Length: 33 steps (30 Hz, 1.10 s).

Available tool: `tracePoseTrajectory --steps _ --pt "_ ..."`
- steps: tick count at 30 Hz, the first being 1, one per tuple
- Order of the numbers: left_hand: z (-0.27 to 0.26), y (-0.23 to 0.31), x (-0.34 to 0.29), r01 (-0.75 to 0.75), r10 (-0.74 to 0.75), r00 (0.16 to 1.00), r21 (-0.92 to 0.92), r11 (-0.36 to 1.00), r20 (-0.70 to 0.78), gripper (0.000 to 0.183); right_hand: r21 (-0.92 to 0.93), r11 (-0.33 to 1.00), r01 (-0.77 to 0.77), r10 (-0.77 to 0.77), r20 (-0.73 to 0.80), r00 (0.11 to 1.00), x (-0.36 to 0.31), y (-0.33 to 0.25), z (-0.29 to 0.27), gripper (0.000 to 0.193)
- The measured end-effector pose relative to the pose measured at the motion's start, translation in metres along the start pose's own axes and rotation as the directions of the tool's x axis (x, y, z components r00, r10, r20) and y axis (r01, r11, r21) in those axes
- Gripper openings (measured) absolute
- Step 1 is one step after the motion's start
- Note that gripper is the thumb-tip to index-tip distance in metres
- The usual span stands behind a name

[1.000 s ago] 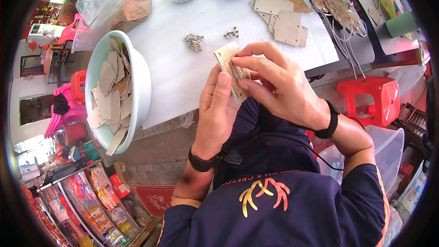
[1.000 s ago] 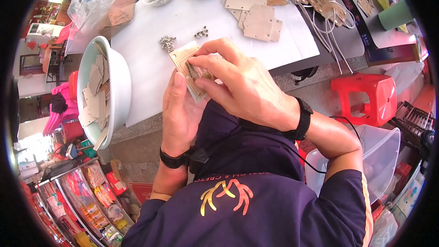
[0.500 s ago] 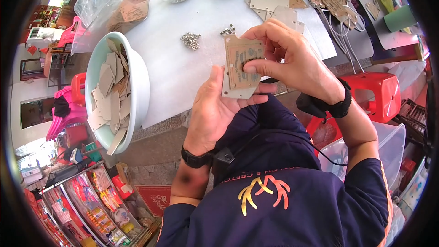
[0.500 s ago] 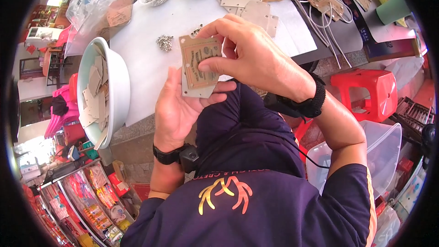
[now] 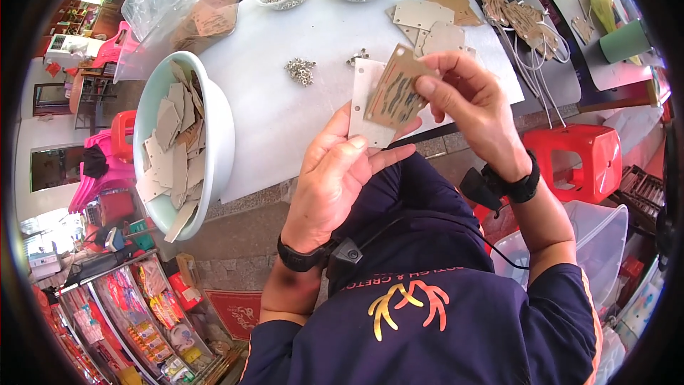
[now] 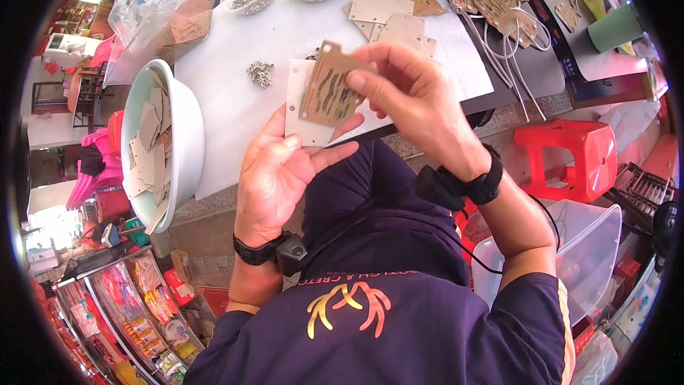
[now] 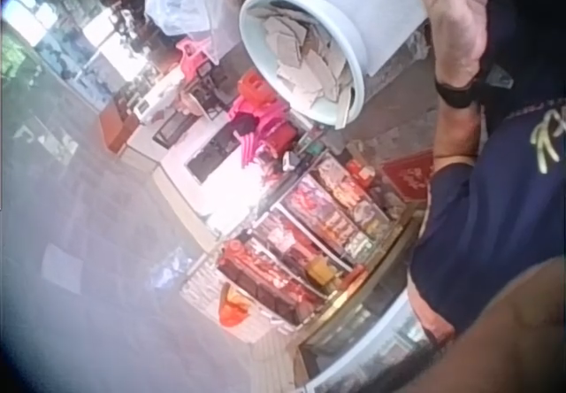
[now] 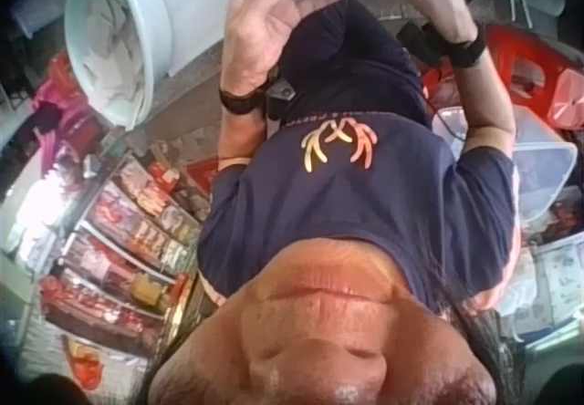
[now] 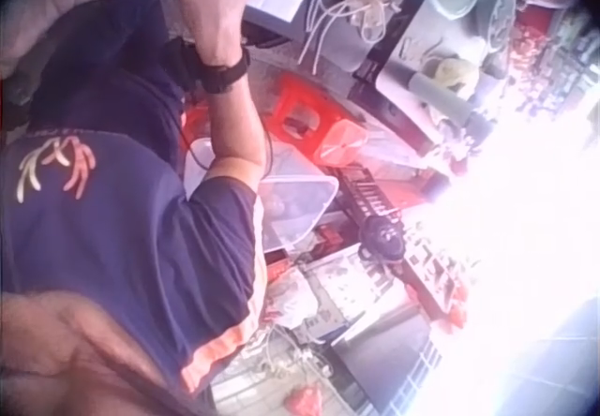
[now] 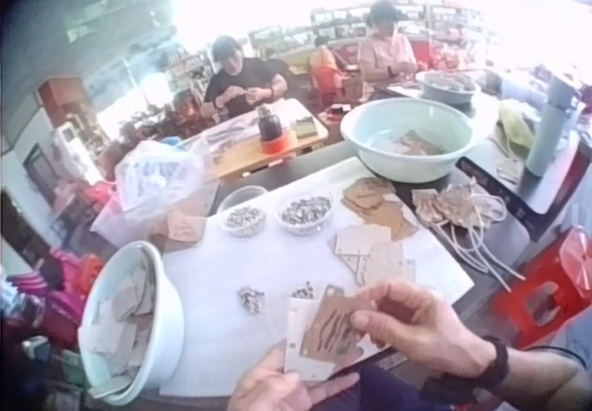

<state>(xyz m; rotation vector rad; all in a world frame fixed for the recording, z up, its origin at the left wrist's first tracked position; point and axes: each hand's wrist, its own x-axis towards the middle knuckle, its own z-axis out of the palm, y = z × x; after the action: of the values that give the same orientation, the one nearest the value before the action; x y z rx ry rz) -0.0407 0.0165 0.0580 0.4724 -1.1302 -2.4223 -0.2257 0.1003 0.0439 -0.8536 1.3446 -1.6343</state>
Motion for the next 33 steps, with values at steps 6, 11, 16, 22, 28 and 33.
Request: tracePoseTrajectory --steps 6,11,16,22,28,33 --pt "0.002 -0.004 0.001 -0.003 0.002 1.000 0.046 0.999 0.027 0.048 -0.471 0.853 0.224 -0.224 0.057 0.973 -0.002 0.003 0.010 0.026" --pt "0.001 -0.005 -0.002 -0.023 0.027 1.000 0.226 0.974 -0.014 0.046 -0.605 0.726 0.328 -0.370 0.059 0.927 0.000 -0.005 0.016 0.029" --pt "0.002 0.012 -0.013 -0.031 0.026 1.000 0.514 0.857 0.017 0.040 -0.612 0.736 0.290 -0.186 0.229 0.955 0.001 -0.019 0.003 0.029" --pt "-0.019 -0.008 -0.002 -0.508 0.626 0.773 0.694 0.510 0.105 0.023 -0.537 0.480 0.693 -0.629 0.340 0.699 -0.001 -0.005 0.002 0.023" --pt "-0.019 -0.010 -0.004 -0.612 0.790 0.513 0.788 0.063 0.335 0.029 -0.459 0.470 0.754 -0.753 0.237 0.614 -0.005 0.015 0.008 0.033" --pt "-0.027 -0.009 -0.004 -0.655 0.782 0.503 0.753 0.068 0.367 0.029 -0.434 0.459 0.775 -0.749 0.281 0.601 -0.003 0.008 0.009 0.030"
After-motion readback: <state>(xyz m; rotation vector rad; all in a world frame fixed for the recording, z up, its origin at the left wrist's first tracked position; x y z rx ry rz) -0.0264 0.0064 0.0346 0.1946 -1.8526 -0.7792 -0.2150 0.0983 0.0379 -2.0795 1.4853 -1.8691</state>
